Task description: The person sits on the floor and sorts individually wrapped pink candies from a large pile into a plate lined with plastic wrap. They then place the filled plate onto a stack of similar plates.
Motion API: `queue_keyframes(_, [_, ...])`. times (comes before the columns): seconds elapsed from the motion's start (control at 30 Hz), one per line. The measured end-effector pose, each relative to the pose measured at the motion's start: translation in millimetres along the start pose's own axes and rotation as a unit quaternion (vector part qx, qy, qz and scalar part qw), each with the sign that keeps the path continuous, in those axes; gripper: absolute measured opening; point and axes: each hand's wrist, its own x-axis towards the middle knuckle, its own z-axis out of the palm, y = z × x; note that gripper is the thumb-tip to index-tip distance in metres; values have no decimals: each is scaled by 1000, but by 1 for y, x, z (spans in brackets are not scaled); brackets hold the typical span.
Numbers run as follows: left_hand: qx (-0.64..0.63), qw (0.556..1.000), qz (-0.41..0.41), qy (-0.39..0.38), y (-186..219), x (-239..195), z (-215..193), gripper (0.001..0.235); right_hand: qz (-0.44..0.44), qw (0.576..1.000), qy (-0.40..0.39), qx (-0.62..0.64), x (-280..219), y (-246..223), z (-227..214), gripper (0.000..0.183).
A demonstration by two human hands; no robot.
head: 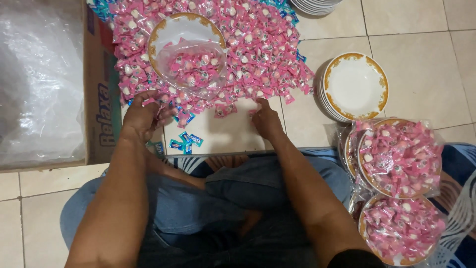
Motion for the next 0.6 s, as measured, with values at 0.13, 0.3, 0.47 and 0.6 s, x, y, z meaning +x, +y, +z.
queue_keyframes(0.13, [-80,997,4,-17,5,-10,-4,25,-10,999,-14,33,-10,-5,-19,59])
queue_keyframes(0.3, [-400,908,-56,-114,10,-13,-10,46,71,891,-38,446,5,2,-17,36])
queue_keyframes(0.47, [-425,895,-44,-126,12,-15,7,41,81,799,-91,589,-10,-38,3,20])
queue_keyframes(0.6, [-402,906,-45,-124,9,4,35,33,85,720,-138,675,-21,-104,13,9])
